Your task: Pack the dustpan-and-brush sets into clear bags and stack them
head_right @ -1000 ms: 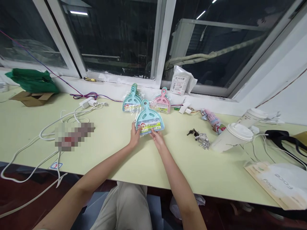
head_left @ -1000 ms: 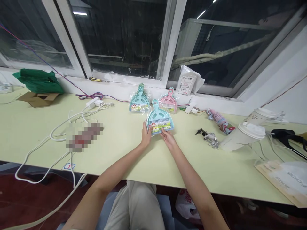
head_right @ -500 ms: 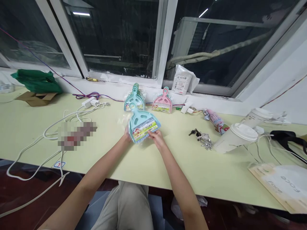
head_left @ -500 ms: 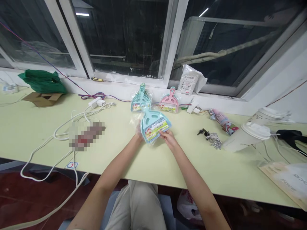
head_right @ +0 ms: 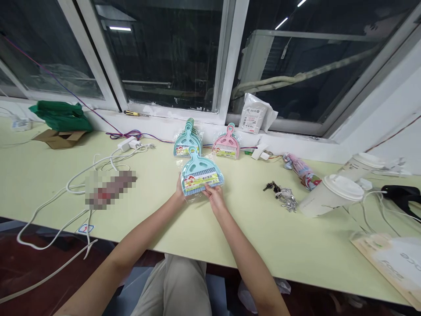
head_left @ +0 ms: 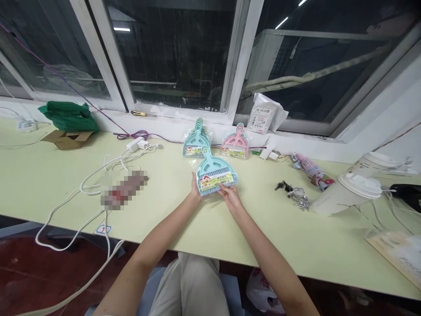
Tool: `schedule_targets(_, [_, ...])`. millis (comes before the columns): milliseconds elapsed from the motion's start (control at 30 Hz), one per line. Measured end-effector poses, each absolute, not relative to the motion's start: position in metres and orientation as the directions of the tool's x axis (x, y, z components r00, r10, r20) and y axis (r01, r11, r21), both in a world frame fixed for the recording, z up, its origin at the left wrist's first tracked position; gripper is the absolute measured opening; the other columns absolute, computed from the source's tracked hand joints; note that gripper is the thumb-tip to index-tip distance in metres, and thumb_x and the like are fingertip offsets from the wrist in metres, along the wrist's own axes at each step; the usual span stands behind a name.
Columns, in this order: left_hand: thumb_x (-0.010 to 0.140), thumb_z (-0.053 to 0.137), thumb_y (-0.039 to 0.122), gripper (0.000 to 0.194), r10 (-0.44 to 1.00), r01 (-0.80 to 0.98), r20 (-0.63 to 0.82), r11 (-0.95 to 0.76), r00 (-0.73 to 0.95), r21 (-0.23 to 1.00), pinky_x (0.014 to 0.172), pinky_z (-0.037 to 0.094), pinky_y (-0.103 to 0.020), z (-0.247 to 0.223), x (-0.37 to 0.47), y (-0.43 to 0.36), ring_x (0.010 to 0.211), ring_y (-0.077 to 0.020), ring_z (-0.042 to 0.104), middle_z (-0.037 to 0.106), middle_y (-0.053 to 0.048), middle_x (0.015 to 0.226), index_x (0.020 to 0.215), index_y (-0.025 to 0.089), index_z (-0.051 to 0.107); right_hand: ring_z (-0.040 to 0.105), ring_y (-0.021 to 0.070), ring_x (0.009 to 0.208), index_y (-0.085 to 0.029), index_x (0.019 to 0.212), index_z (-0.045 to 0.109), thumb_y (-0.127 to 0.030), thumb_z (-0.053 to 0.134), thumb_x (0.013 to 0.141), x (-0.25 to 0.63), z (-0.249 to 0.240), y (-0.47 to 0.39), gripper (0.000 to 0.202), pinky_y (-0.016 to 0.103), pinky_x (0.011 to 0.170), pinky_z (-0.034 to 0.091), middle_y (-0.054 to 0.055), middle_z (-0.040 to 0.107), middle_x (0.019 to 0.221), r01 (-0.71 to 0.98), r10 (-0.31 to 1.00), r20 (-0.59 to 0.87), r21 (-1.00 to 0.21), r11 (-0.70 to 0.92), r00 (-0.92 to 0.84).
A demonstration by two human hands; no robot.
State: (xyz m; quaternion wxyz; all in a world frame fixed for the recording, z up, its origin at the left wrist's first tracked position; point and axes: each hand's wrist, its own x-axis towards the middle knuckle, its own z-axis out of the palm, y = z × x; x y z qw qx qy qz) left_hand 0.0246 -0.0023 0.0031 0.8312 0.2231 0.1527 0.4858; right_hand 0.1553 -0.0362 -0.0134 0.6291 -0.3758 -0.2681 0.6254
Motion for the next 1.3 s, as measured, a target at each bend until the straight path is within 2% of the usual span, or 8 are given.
schedule_targets(133, [0.085, 0.031, 0.071, 0.077, 0.918, -0.78, 0.024, 0.323, 0.397, 0.535, 0.105, 0.038, -0.05, 0.013, 0.041, -0.013, 0.128, -0.0338, 0.048, 0.053, -0.017, 0.136, 0.131, 0.012, 0.051, 0.072, 0.0174, 0.082, -0.02, 0.081, 0.067, -0.015, 0.078, 0.062, 0.165, -0.014, -0.029, 0.022, 0.027, 0.073, 0.061, 0.0, 0.075, 0.082, -0.603, 0.971, -0.148, -0.798, -0.006, 0.186])
schedule_targets(267, [0.082, 0.034, 0.074, 0.076, 0.965, -0.732, -0.018, 0.211, 0.262, 0.648, 0.101, 0.041, -0.051, 0.018, 0.04, -0.011, 0.121, -0.0348, 0.053, 0.061, -0.017, 0.125, 0.123, 0.014, 0.056, 0.072, 0.0164, 0.077, -0.018, 0.078, 0.067, -0.015, 0.077, 0.062, 0.17, -0.009, -0.028, 0.019, 0.025, 0.07, 0.061, 0.001, 0.074, 0.081, -0.589, 0.967, -0.136, -0.808, 0.017, 0.215])
schedule_targets(400, [0.077, 0.066, 0.052, 0.052, 0.996, -0.587, 0.018, 0.039, 0.091, 0.809, 0.097, 0.045, -0.045, 0.014, 0.041, -0.008, 0.117, -0.0304, 0.056, 0.064, -0.011, 0.118, 0.117, 0.02, 0.056, 0.072, 0.0161, 0.076, -0.018, 0.078, 0.067, -0.018, 0.079, 0.061, 0.17, -0.009, -0.03, 0.021, 0.023, 0.067, 0.06, 0.002, 0.074, 0.083, -0.57, 0.957, -0.117, -0.82, 0.057, 0.264])
schedule_targets(533, [0.072, 0.075, 0.037, 0.057, 0.992, -0.486, 0.039, -0.094, -0.121, 0.869, 0.098, 0.045, -0.036, 0.003, 0.055, -0.014, 0.118, -0.0227, 0.055, 0.059, -0.007, 0.125, 0.121, 0.025, 0.047, 0.072, 0.016, 0.078, -0.019, 0.08, 0.066, -0.019, 0.08, 0.06, 0.173, -0.012, -0.028, 0.024, 0.024, 0.069, 0.06, 0.002, 0.074, 0.085, -0.581, 0.941, -0.09, -0.804, 0.125, 0.327])
schedule_targets(733, [0.069, 0.075, 0.044, 0.051, 0.999, -0.547, 0.042, -0.031, 0.008, 0.837, 0.093, 0.047, -0.042, 0.005, 0.043, -0.003, 0.104, -0.0251, 0.063, 0.067, -0.004, 0.101, 0.111, 0.026, 0.054, 0.07, 0.0129, 0.068, -0.018, 0.078, 0.066, -0.013, 0.08, 0.058, 0.183, -0.008, -0.023, 0.025, 0.02, 0.062, 0.059, -0.001, 0.073, 0.077, -0.61, 0.955, -0.158, -0.792, 0.029, 0.251])
schedule_targets(900, [0.081, 0.049, 0.066, 0.058, 0.985, -0.743, 0.046, 0.095, 0.166, 0.662, 0.099, 0.044, -0.049, 0.013, 0.023, 0.006, 0.121, -0.0308, 0.054, 0.061, -0.009, 0.125, 0.122, 0.024, 0.055, 0.07, 0.0142, 0.07, -0.019, 0.079, 0.065, -0.014, 0.082, 0.056, 0.181, -0.003, -0.027, 0.029, 0.022, 0.062, 0.06, -0.001, 0.074, 0.079, -0.578, 0.986, -0.107, -0.816, -0.015, 0.125])
schedule_targets(1100, [0.091, 0.039, 0.043, 0.052, 0.825, -0.587, -0.12, 0.488, 0.552, 0.646, 0.095, 0.047, -0.048, 0.007, 0.016, 0.0, 0.115, -0.0303, 0.058, 0.063, -0.015, 0.123, 0.131, 0.013, 0.05, 0.07, 0.0154, 0.07, -0.017, 0.081, 0.063, -0.016, 0.081, 0.058, 0.163, -0.001, -0.039, 0.029, 0.023, 0.061, 0.06, 0.001, 0.074, 0.081, -0.532, 0.996, -0.088, -0.843, -0.076, -0.003])
schedule_targets(1300, [0.092, 0.04, 0.038, 0.043, 0.886, -0.654, -0.077, 0.393, 0.457, 0.646, 0.099, 0.045, -0.045, 0.007, 0.034, -0.01, 0.12, -0.0294, 0.055, 0.062, -0.013, 0.125, 0.124, 0.015, 0.056, 0.071, 0.0152, 0.074, -0.02, 0.084, 0.062, -0.014, 0.079, 0.06, 0.166, -0.001, -0.037, 0.03, 0.025, 0.065, 0.061, -0.001, 0.073, 0.083, -0.549, 0.995, -0.09, -0.834, -0.049, 0.049])
